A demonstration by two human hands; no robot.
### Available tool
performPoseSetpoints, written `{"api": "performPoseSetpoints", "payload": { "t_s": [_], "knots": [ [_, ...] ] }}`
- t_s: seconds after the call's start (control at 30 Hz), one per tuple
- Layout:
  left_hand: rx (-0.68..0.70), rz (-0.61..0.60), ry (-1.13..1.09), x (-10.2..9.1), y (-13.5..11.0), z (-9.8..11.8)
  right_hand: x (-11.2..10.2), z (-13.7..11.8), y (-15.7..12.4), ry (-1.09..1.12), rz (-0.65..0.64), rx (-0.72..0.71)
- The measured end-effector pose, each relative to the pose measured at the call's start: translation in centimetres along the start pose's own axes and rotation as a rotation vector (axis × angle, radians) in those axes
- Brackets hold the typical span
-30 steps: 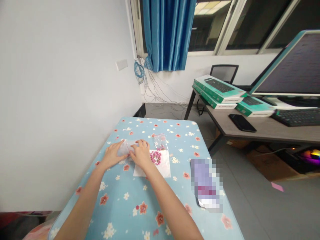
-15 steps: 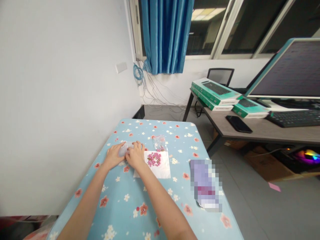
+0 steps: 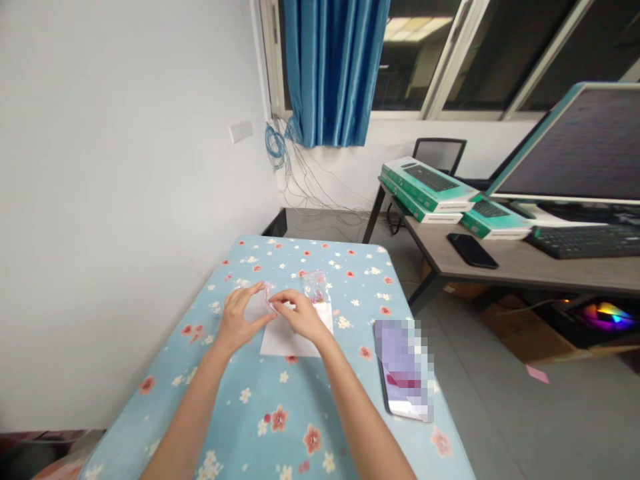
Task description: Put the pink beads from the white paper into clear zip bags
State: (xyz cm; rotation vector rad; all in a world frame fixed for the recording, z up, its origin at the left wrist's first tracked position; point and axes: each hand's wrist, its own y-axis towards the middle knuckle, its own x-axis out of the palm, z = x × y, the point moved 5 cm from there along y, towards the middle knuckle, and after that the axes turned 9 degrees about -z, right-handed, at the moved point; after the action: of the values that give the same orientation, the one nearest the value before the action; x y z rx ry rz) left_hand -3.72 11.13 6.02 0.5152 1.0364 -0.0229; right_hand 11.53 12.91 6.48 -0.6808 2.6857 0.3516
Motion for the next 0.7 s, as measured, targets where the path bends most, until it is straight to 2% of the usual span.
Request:
{"api": "performPoseSetpoints", "payload": {
  "t_s": [0.07, 0.13, 0.27, 0.43, 0.6, 0.7],
  "knots": [
    [0.033, -0.022, -0.017, 0.9, -0.2, 1.5, -0.6, 0.4, -1.0, 0.047, -0.074, 0.028],
    [0.081, -0.057, -0.011, 1.9, -0.4, 2.7, -1.2, 0.8, -1.8, 0.034, -0.094, 0.045],
    [0.144, -0.085, 0.019, 3.4, -1.0, 4.1, -1.9, 1.1, -2.8, -0.155, -0.080, 0.058],
    [0.112, -0.040, 0.011, 4.3, -1.3, 4.1, -1.8, 0.6, -3.0, -0.405, -0.058, 0.068],
    [0.041, -0.017, -0.049, 4.5, -1.4, 3.4, -1.7, 0.6, -2.9, -0.321, -0.063, 0.055],
    [0.010, 0.024, -0.090, 4.3, -1.6, 3.1, -2.6, 0.1, -3.1, -0.329, -0.042, -0.008]
  ]
}}
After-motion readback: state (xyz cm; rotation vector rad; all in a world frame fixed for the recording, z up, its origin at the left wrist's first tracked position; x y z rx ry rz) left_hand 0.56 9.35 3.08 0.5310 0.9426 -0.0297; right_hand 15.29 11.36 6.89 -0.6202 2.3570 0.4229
